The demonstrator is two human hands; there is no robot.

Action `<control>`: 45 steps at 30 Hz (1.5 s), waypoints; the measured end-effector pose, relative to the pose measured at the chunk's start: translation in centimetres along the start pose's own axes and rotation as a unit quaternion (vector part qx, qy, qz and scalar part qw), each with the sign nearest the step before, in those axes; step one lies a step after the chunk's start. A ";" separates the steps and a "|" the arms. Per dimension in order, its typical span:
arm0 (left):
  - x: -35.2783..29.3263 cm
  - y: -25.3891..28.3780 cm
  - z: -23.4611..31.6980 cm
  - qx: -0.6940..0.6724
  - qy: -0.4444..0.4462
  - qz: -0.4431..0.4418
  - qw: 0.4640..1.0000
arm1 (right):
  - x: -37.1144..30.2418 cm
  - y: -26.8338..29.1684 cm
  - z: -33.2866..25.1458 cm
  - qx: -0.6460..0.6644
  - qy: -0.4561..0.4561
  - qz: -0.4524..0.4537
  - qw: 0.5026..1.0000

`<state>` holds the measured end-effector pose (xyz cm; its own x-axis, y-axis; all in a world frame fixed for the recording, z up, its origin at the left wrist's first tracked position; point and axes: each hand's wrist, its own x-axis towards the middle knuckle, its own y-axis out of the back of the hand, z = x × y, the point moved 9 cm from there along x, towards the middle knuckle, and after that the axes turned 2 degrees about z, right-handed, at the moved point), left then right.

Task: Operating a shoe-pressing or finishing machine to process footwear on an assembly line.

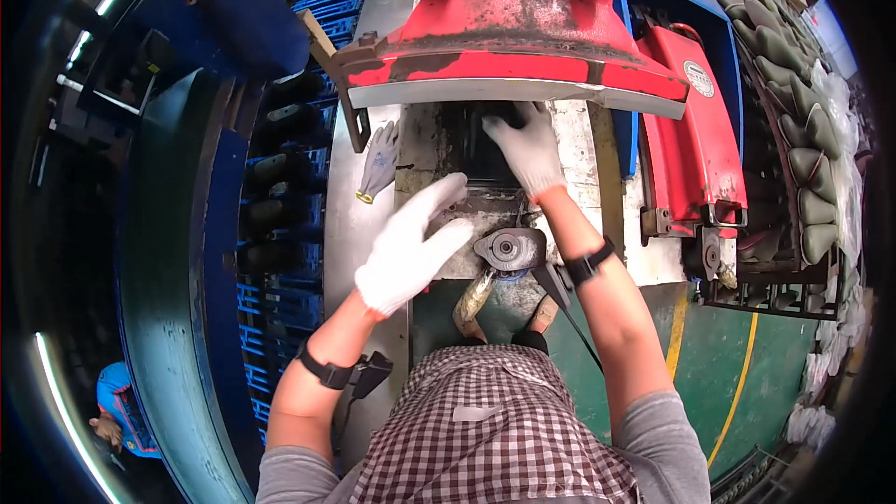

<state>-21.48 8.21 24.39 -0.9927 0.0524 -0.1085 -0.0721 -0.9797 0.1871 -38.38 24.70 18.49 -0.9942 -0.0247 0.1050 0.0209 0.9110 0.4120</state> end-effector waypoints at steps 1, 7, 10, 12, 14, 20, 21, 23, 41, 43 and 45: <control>-0.8 0.8 1.4 -0.002 0.001 0.004 1.000 | 0.8 -0.2 -0.4 -0.142 0.022 0.039 0.989; -2.6 5.9 12.9 0.097 -0.277 0.128 0.947 | 1.1 -4.8 0.2 -0.373 0.001 -0.022 0.927; -1.1 7.3 16.8 0.159 -0.389 0.193 0.886 | 1.2 -5.1 0.8 -0.380 0.003 -0.027 0.924; 1.1 6.1 19.7 0.247 -0.438 0.195 0.842 | 1.2 -4.6 1.2 -0.380 -0.001 -0.031 0.924; 3.7 4.6 22.5 0.350 -0.525 0.207 0.748 | 1.4 -4.7 1.5 -0.346 0.027 -0.035 0.937; 9.5 0.7 25.9 0.418 -0.462 0.087 0.777 | -7.5 7.4 2.9 -0.038 0.040 0.133 0.990; 10.2 0.1 26.2 0.431 -0.410 0.039 0.803 | -10.9 9.3 4.2 -0.018 0.076 0.163 0.983; 11.3 -0.7 25.9 0.444 -0.356 -0.005 0.822 | -18.0 10.4 8.1 -0.012 -0.066 0.135 0.989; 8.0 -10.2 -0.4 0.510 -0.129 -0.176 0.832 | -27.5 -9.6 6.5 0.598 -0.364 -0.381 0.603; 8.0 -10.9 -1.1 0.516 -0.129 -0.178 0.828 | -27.6 -10.2 7.3 0.629 -0.374 -0.349 0.585; 7.7 -11.1 -1.0 0.531 -0.122 -0.169 0.822 | -27.8 -9.3 7.3 0.631 -0.394 -0.329 0.582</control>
<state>-28.23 19.32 20.46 -0.8791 0.4511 -0.1539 -0.2620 -0.1876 0.9467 -11.67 19.89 5.16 -0.4939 -0.7949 -0.3525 0.0090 0.4006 -0.9162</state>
